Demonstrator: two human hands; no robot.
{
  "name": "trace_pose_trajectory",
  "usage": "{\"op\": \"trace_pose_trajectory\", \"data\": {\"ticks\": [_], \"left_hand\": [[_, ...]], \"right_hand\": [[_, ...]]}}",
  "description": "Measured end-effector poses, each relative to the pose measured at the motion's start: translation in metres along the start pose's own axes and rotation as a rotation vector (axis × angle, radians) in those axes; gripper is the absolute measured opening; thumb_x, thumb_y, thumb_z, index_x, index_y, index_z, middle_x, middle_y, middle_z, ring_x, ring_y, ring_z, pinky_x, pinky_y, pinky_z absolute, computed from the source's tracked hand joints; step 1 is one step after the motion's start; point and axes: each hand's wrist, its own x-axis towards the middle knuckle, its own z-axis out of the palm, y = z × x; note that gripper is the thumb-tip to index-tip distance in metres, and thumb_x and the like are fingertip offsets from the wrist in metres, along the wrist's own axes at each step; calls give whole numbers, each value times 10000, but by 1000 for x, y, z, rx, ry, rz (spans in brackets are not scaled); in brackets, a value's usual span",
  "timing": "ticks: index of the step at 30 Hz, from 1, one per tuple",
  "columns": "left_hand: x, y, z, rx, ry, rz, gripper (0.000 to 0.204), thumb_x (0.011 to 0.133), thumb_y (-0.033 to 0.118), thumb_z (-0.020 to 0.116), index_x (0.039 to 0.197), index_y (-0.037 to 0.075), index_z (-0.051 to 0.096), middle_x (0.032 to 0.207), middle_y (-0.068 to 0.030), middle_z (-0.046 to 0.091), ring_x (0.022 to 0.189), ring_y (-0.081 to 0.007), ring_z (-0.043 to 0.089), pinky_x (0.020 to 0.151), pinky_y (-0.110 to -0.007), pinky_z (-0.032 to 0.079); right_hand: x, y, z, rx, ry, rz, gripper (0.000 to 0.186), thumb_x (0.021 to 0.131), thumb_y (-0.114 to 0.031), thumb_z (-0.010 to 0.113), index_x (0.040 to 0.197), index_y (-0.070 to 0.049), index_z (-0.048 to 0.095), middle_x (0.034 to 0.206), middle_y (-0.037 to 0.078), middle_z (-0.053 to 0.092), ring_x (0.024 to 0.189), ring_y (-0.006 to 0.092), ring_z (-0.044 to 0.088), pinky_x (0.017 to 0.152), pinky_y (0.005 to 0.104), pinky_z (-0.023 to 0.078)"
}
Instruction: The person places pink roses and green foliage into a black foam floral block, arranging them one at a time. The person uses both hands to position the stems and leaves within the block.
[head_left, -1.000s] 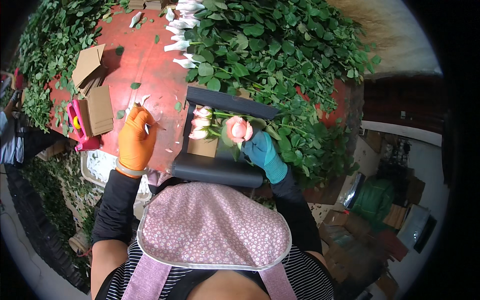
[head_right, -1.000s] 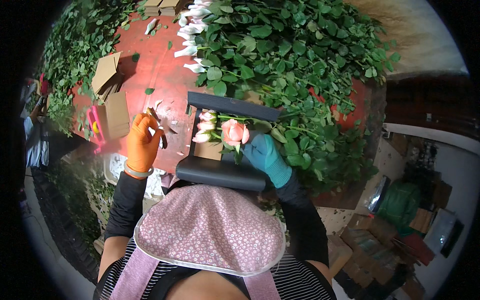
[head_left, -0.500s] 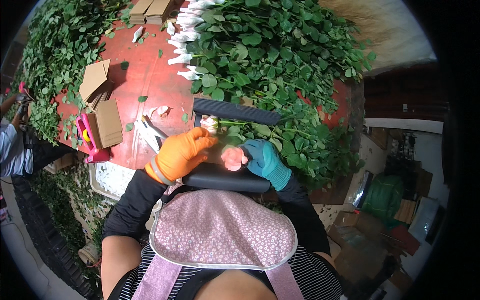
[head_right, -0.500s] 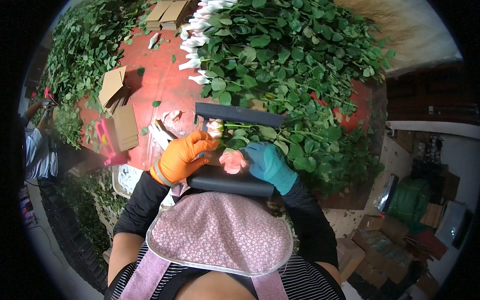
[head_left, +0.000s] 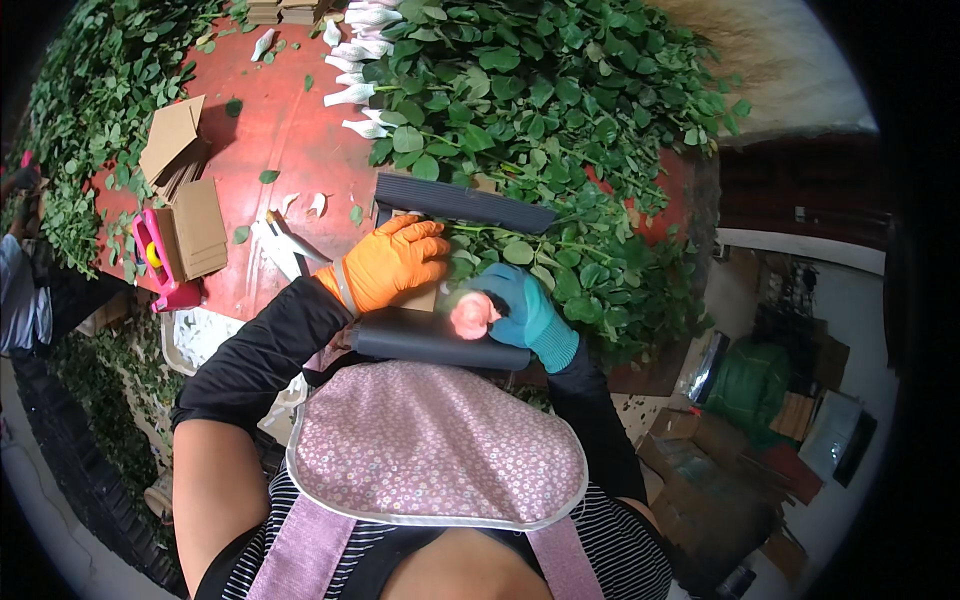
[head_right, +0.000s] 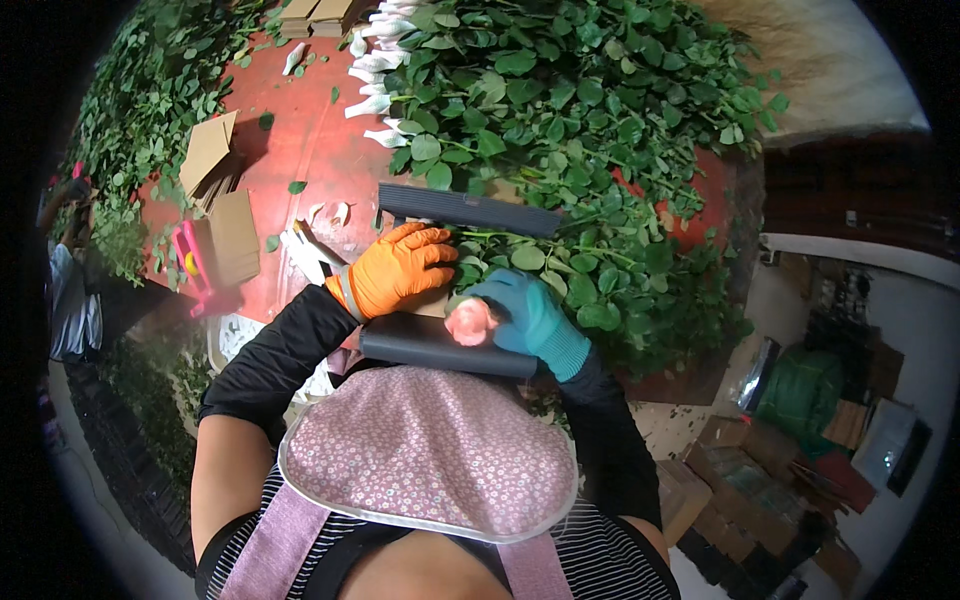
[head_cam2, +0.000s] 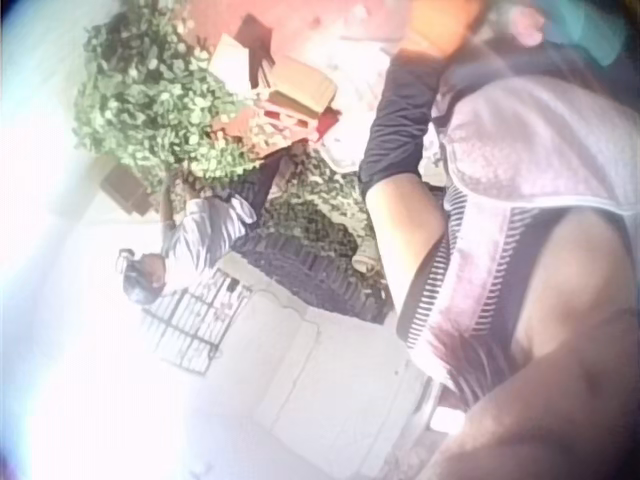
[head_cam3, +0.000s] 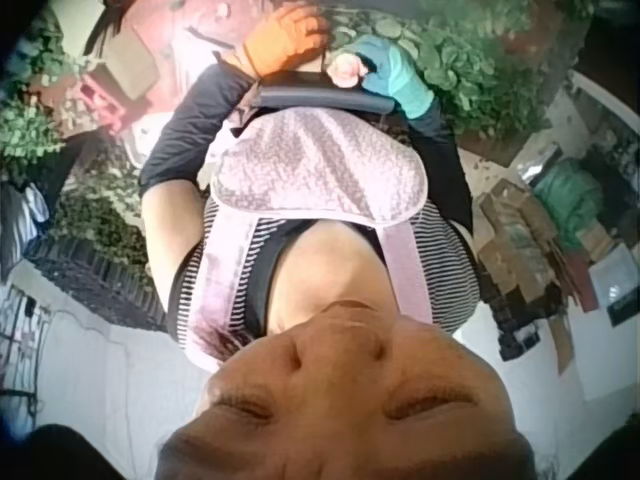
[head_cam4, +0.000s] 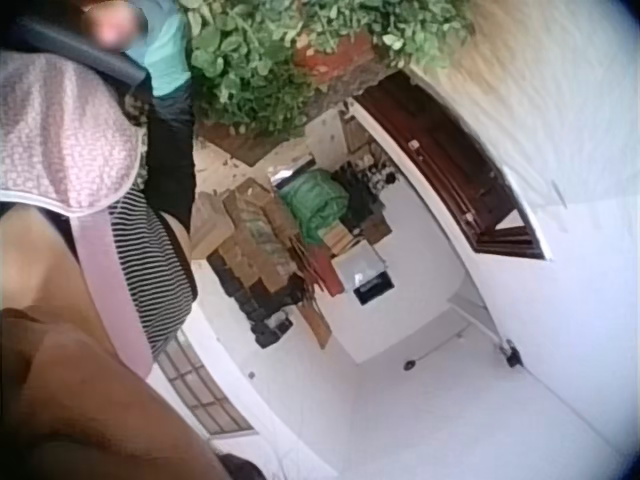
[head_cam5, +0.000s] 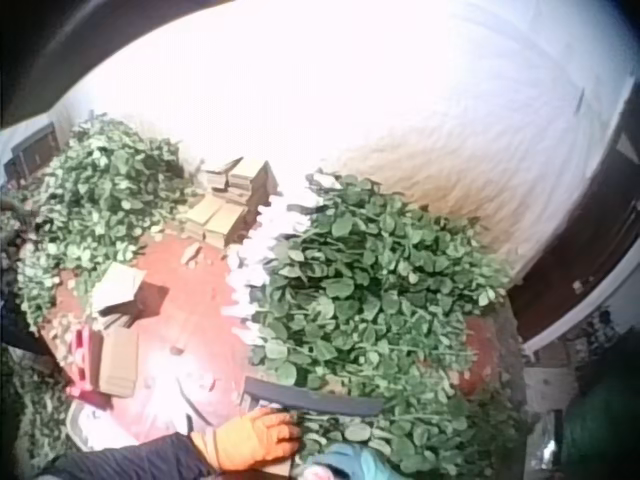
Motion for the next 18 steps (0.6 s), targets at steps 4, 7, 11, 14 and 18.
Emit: {"op": "trace_pose_trajectory", "data": {"ticks": [4,7,11,14,18], "left_hand": [[-3,-4,15,-110,12,-82,262,800,163,651,1062,150,668,1188,-33,620,1235,-269,530,1058,-461,384],[-4,-5,22,-149,2,-111,290,813,149,657,1103,147,639,1174,-34,623,1253,-287,516,1080,-474,357],[-9,-4,29,-128,-29,-139,327,805,150,654,1130,149,616,1192,-24,621,1288,-287,493,1121,-484,308],[-8,-2,29,-114,-22,-161,313,810,149,658,1120,146,614,1171,-42,625,1286,-280,498,1122,-490,310],[-9,-1,30,-123,17,-197,302,821,148,663,1119,147,614,1122,-60,639,1261,-278,519,1105,-494,336]], "right_hand": [[-3,2,-2,-61,209,-28,393,664,4,704,1049,-51,648,985,137,620,871,354,628,732,387,526],[-9,-6,0,51,377,158,333,741,-50,736,1062,-30,650,964,136,642,882,311,652,766,370,528],[-11,-9,-5,295,326,390,307,829,-98,693,1122,-21,646,1010,141,687,917,282,683,789,347,534],[-13,2,-1,191,408,335,294,859,-57,631,1151,-20,642,1004,144,700,901,270,694,789,331,534],[-4,-14,-7,-2,508,228,278,859,-9,605,1133,-8,648,1001,164,695,894,275,692,777,338,531]]}}
